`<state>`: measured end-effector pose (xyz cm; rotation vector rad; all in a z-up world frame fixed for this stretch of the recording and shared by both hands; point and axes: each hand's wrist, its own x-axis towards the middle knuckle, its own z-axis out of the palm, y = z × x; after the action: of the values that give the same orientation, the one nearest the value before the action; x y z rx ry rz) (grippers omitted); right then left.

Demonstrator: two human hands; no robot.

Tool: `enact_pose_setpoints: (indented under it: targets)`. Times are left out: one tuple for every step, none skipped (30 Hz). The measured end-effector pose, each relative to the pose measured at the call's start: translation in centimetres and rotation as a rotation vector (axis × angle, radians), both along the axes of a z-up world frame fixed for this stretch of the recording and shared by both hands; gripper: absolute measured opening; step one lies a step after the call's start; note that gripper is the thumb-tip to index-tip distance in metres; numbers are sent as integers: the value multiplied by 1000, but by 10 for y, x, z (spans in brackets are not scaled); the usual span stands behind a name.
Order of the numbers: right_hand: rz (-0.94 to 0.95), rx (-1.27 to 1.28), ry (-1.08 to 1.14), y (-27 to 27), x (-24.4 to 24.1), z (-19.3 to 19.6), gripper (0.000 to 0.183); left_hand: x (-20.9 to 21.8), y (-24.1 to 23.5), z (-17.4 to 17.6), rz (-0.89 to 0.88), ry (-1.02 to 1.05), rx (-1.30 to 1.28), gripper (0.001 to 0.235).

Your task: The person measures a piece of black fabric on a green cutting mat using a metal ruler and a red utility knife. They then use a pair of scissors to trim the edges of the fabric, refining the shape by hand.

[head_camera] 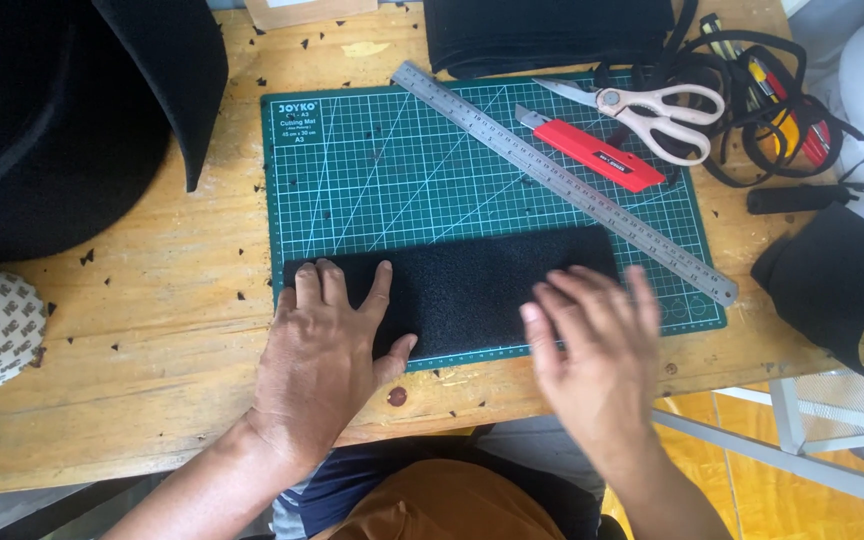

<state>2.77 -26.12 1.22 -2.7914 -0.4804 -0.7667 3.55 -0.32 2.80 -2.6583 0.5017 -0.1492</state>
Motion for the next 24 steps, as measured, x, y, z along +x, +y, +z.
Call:
enact_pose_setpoints:
  targets:
    - [-3, 0, -1, 11, -3, 5, 21, 0, 0, 1, -3, -1, 0, 82]
    - [125, 58, 105, 23, -6, 10, 31, 0, 0, 2, -1, 2, -7, 81]
    - [254, 115, 211, 34, -8, 15, 42, 0, -1, 3, 1, 6, -14, 81]
    - [250, 117, 211, 41, -10, 10, 42, 0, 0, 2, -3, 6, -12, 81]
    - [351, 8, 344, 47, -13, 6, 53, 0, 1, 1, -8, 27, 26, 85]
    - [448, -101, 479, 53, -15, 1, 69, 0, 2, -1, -15, 48, 64, 90]
    - [443, -98, 479, 57, -13, 0, 69, -1, 1, 0, -21, 49, 66, 90]
    - [457, -107, 483, 60, -9, 0, 71, -1, 1, 0, -11, 42, 36, 88]
    - [471, -117, 487, 64, -6, -1, 72, -1, 1, 0, -2, 34, 7, 85]
    - [470, -118, 486, 62, -5, -3, 72, -1, 0, 2, -2, 33, 7, 85]
    - [434, -118, 485, 60, -4, -6, 71, -1, 0, 3, -4, 20, 15, 83]
    - [399, -120, 486, 58, -3, -8, 70, -1, 0, 5, -3, 8, 22, 81]
    - [402, -123, 487, 54, -3, -13, 70, -1, 0, 3, -1, 9, 20, 81]
    - [289, -332, 366, 49, -4, -18, 71, -1, 0, 2, -1, 3, 12, 81]
    - [173, -537, 239, 44, -6, -23, 73, -1, 1, 0, -1, -3, 4, 81]
    - [173, -538, 240, 41, -6, -22, 73, -1, 0, 1, -1, -2, 3, 81]
    - [197, -399, 352, 36, -6, -21, 72, -2, 0, 2, -2, -19, 25, 82]
    - [217, -258, 459, 33, -7, -20, 72, -2, 0, 3, -4, -37, 46, 83]
    - [216, -258, 459, 29, -8, -22, 72, -2, 0, 4, -5, -38, 46, 83]
    - [174, -279, 454, 25, -8, -24, 71, -2, -1, 4, -4, -24, 33, 84]
    - [131, -299, 448, 22, -9, -26, 70, -2, -1, 5, -2, -10, 21, 84]
    - [131, -299, 448, 19, -10, -25, 70, -2, -1, 4, -2, -10, 20, 84]
    - [112, -258, 476, 16, -11, -24, 70, -2, -1, 3, 5, -17, 14, 82]
    - [92, -217, 503, 13, -12, -23, 70, -2, -2, 3, 11, -25, 8, 80]
